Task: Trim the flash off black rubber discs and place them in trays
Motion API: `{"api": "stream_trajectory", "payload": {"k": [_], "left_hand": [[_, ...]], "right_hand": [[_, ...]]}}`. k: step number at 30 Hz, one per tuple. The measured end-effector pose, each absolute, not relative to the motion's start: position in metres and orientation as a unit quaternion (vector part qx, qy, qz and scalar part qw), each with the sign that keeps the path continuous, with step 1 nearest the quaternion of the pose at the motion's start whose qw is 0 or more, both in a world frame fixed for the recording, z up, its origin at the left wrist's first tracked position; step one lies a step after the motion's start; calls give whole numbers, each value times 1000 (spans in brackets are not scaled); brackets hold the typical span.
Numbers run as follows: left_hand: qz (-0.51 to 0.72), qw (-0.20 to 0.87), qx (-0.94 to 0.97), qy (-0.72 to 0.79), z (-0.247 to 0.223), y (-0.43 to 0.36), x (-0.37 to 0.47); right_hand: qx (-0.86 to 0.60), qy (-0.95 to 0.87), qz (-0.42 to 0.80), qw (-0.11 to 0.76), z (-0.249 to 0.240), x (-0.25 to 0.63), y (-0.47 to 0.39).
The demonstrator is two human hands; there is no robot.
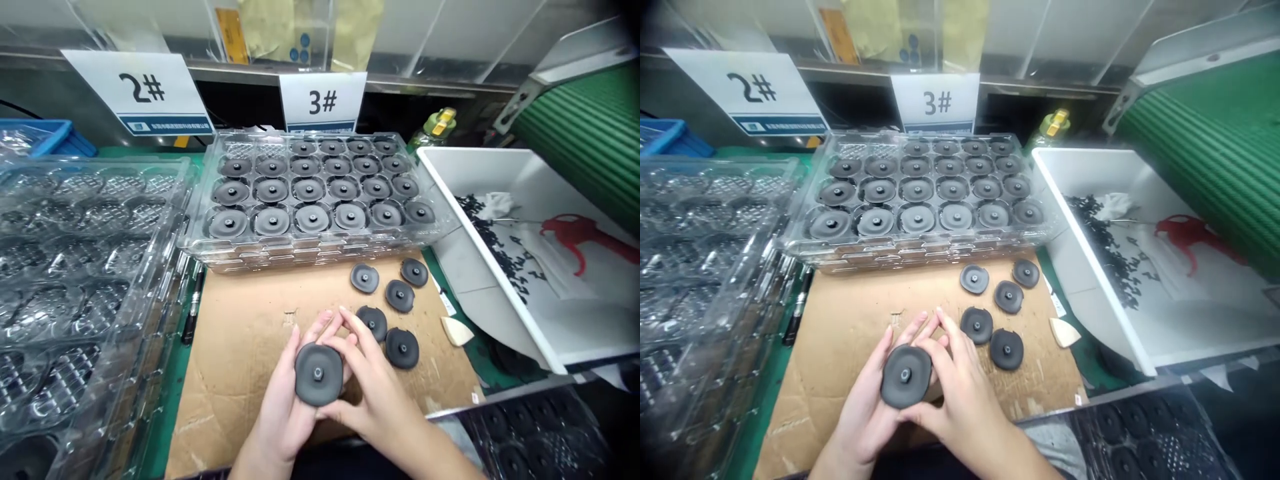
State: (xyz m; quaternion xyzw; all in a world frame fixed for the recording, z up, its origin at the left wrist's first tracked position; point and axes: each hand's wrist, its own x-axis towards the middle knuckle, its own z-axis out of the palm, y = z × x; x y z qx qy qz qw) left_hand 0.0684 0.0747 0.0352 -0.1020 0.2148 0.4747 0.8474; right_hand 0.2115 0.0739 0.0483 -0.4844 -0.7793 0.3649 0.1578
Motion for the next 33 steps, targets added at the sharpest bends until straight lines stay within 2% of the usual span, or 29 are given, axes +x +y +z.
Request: {"api": "stream_trajectory", "payload": {"k": [7,14,18,22,28,33], "left_hand": [[454,841,-69,285,42,41,87],[426,815,29,393,48,5,123],[444,791,94,410,47,-6,153],[429,821,93,365,47,-7,174],[339,887,30,313,56,3,207],[265,908,52,319,56,4,239]], "right_hand": [[-494,-732,433,182,58,231,48],[-585,-609,429,321,54,270,16],[-560,-612,426,361,53,292,0],[-532,-655,412,344,54,320,-11],[-561,-638,372,373,53,375,-18],[-513,-689,376,348,55,398,-25]]}}
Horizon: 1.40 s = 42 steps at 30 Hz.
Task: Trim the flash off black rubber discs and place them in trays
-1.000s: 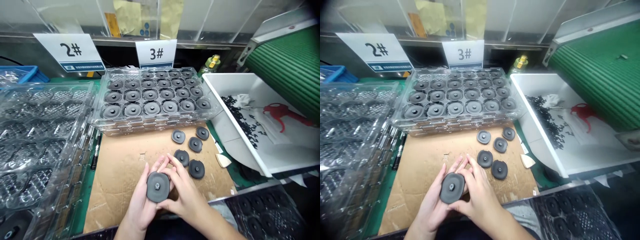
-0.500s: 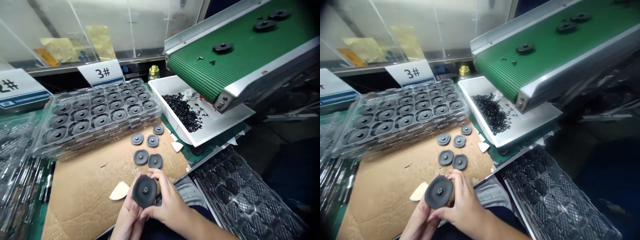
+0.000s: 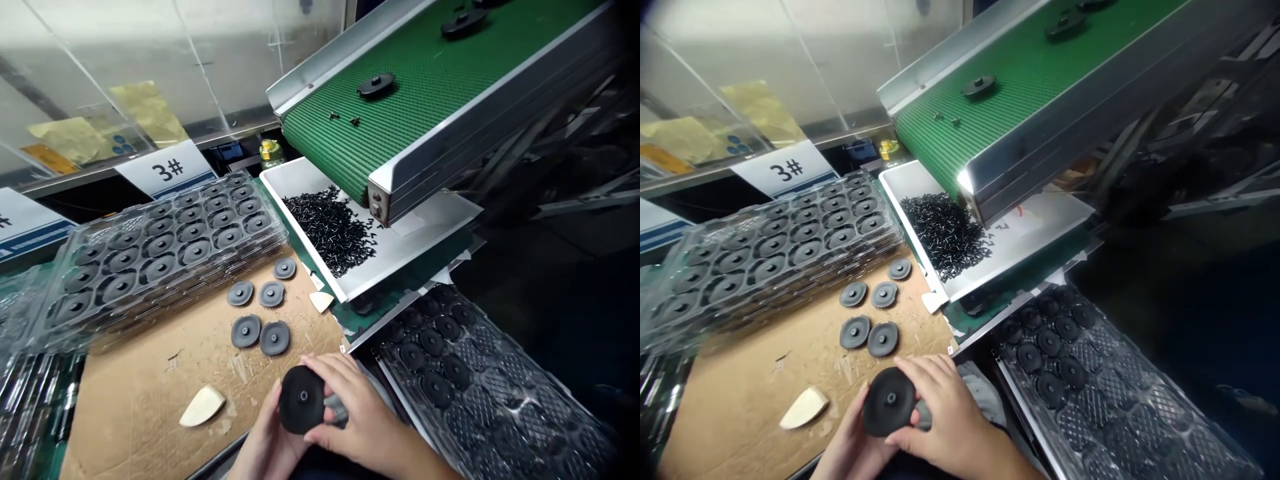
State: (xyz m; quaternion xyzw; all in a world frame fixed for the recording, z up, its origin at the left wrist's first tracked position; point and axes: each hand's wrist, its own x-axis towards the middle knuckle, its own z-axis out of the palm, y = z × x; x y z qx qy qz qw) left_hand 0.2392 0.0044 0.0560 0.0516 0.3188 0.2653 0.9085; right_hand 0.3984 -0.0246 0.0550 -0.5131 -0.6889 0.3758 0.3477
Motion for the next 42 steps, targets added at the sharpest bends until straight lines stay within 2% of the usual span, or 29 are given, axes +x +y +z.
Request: {"api": "stream_trajectory", "payload": {"k": [3,5,7,9,10,12,15,19,25,27,28,31,33,37,42], "left_hand": [[230,898,94,362,50,3,256],[235,853,188,425,42,4,261],[266,725,382,507,32,8,257],[283,532,570,558,23,18,245],[282,452,626,570,19,26,237],[281,369,669,581,15,42,220],[273,336,693,577,13,64,203],[265,354,704,556,9,80,201],[308,399,677,536,19,74,202],[324,422,654,538,30,62,199],[328,440,640,537,35,54,198],[321,488,633,508,47,31,188],[317,483,660,481,50,18,179],[383,466,622,500,50,-2,154],[543,579,329,511,48,-21,127]], "right_hand": [[-569,-662,318,370,45,406,-29],[-640,-622,230,388,33,417,-28],[-716,-564,118,394,19,432,-22],[-759,-520,38,390,4,450,-10],[-767,-510,19,388,-2,457,-3],[-771,-506,10,387,-13,467,11],[-768,-514,9,383,-25,468,27],[-760,-517,18,393,-33,463,33],[-744,-488,41,454,-13,446,13],[-731,-493,73,465,0,430,2],[-717,-504,129,463,7,421,-3],[-603,-530,435,407,27,390,-8],[-509,-512,595,353,36,369,-7],[-445,-454,705,315,43,327,-1],[-365,-368,809,276,45,265,-2]]}}
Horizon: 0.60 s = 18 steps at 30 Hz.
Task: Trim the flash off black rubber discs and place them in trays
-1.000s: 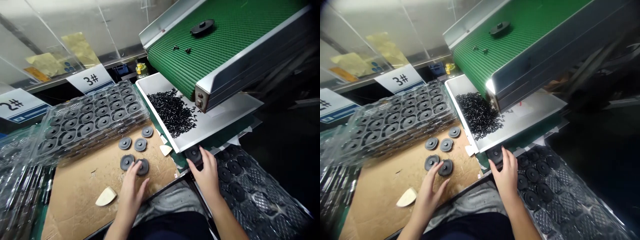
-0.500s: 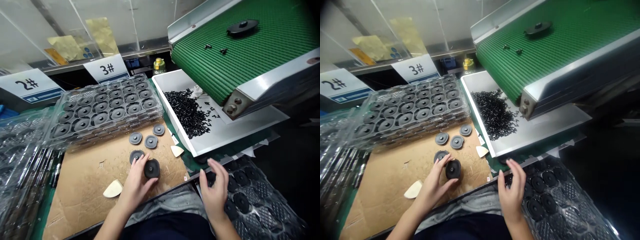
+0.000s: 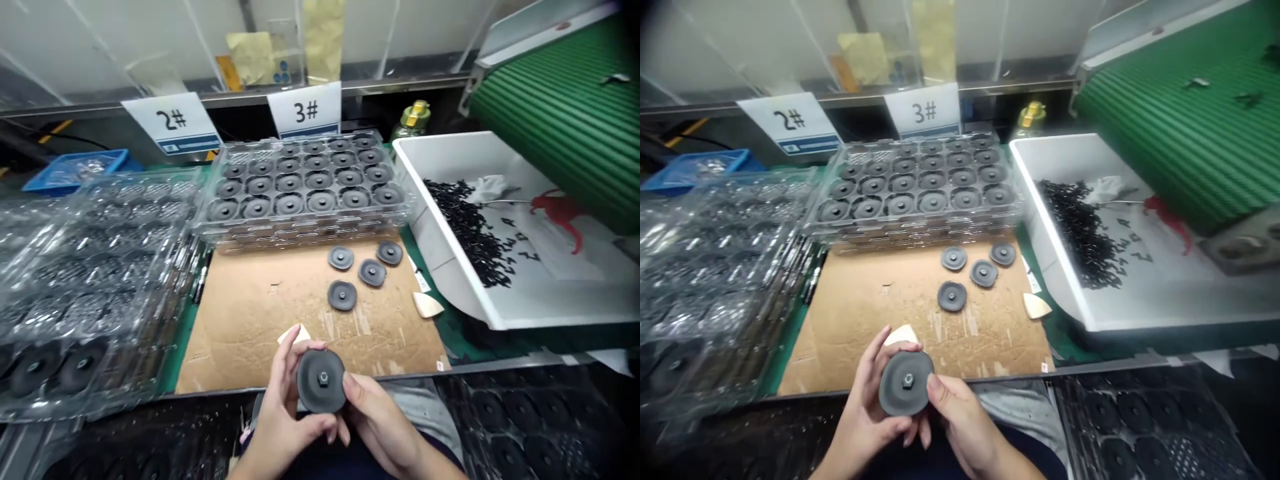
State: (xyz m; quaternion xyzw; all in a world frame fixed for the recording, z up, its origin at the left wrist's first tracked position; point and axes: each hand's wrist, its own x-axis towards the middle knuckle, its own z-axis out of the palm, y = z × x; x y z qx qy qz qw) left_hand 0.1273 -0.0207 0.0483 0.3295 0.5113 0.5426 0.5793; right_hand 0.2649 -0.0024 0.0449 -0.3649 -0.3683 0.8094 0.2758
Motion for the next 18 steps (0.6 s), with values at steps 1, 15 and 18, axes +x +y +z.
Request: {"api": "stream_trajectory", "payload": {"k": [1,15,18], "left_hand": [[559,608,264,498,47,-24,122],[676,658,-24,331,19,-49,44],[682,662,-44,309,25,-48,33]], "right_hand": [[-354,-348,824,272,45,253,-4],[-511,-778,324,172,8,212,45],[-487,-795,314,179,-12,206,40]]}}
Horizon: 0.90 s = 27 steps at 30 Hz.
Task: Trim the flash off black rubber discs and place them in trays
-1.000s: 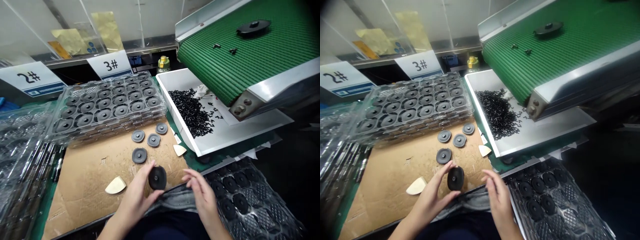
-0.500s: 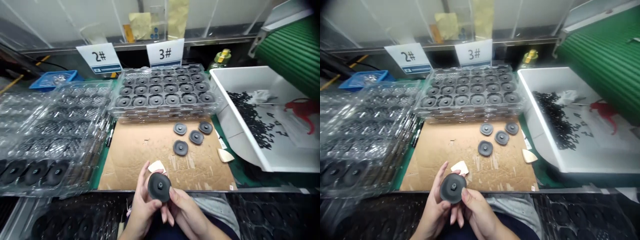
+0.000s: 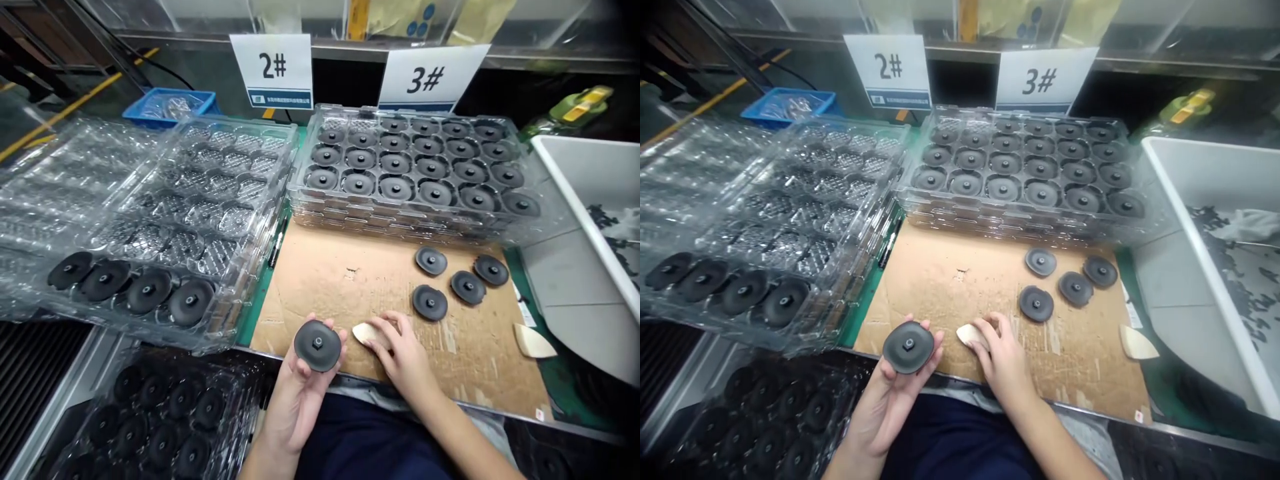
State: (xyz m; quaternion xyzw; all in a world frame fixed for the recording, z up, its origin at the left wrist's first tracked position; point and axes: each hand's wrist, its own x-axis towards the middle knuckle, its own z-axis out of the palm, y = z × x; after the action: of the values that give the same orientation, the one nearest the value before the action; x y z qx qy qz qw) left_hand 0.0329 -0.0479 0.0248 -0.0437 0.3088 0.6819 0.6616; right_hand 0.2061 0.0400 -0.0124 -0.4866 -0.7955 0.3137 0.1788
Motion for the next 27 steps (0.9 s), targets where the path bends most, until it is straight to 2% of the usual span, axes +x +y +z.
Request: {"api": "stream_trajectory", "payload": {"k": [5,8,11,14,16,21,25,27], "left_hand": [[671,666,-53,322,33,-44,26],[659,672,-49,334,37,-39,34],[635,691,-41,343,41,-37,50],[592,720,-43,360,46,-38,64],[589,713,-34,379,50,-38,70],[561,720,2,408,61,-38,79],[552,722,8,417,61,-42,86],[549,725,32,414,62,-42,94]], "right_hand": [[-407,-827,344,179,0,203,42],[-417,-812,356,199,39,192,47],[-390,-798,380,260,85,179,43],[-304,-828,428,199,113,175,38],[-292,-834,445,147,119,176,38],[-342,-814,387,264,116,188,30],[-301,-801,476,203,120,210,23],[-343,-793,447,230,121,215,25]]}}
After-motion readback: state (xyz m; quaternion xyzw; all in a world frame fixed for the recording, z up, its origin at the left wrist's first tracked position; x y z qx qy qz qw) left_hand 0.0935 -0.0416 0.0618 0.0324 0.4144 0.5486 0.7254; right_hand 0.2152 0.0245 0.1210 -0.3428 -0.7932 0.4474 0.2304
